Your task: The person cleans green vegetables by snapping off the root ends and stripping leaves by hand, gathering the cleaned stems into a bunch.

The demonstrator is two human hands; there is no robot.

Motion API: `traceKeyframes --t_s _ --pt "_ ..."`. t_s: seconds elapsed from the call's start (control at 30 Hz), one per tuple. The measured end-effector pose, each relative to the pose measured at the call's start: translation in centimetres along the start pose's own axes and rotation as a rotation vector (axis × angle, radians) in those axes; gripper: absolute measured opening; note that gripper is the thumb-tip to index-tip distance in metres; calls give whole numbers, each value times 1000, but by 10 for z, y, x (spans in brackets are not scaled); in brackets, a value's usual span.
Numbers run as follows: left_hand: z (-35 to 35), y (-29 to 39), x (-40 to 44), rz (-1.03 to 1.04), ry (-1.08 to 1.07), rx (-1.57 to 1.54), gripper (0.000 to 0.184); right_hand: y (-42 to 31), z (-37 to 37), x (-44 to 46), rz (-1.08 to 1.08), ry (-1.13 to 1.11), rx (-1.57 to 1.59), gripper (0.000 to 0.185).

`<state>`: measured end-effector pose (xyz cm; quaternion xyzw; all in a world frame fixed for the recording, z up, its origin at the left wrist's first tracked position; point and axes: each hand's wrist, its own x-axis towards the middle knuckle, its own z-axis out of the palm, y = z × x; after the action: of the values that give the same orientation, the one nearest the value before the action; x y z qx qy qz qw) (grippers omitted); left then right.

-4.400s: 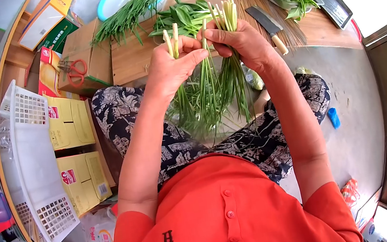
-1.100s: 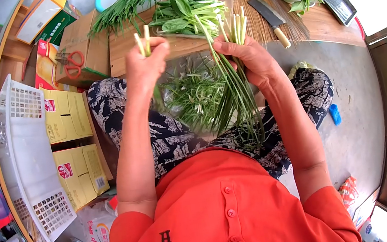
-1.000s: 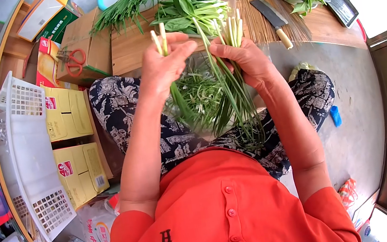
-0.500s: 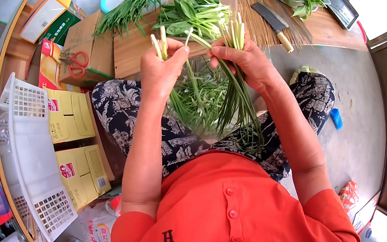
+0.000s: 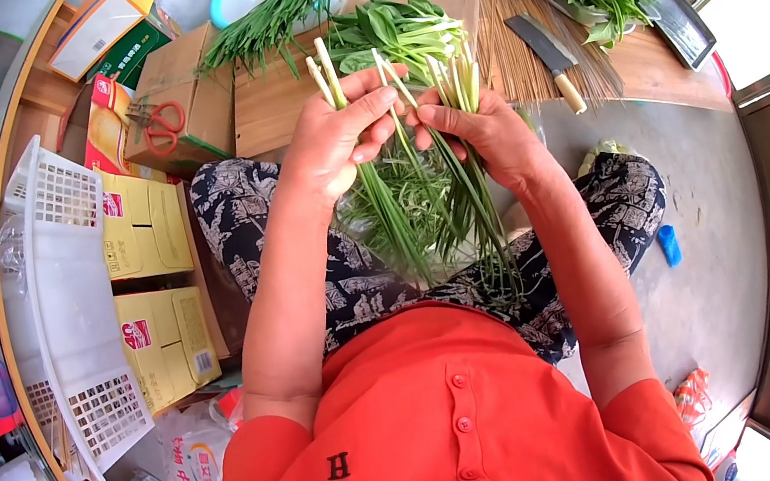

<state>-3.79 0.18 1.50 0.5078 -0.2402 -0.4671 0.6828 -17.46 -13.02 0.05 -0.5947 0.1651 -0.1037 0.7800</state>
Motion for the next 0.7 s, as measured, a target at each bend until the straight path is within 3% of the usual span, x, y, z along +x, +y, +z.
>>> traceKeyframes --t_s 0.27,0.5,0.7 --pt "-4 1 4 15 3 63 13 -3 0 1 9 -99 33 17" --pt "-6 -4 4 83 98 196 11 3 3 1 -49 8 -61 16" --pt "-12 -4 2 85 108 49 12 5 -4 3 -87 113 -66 15"
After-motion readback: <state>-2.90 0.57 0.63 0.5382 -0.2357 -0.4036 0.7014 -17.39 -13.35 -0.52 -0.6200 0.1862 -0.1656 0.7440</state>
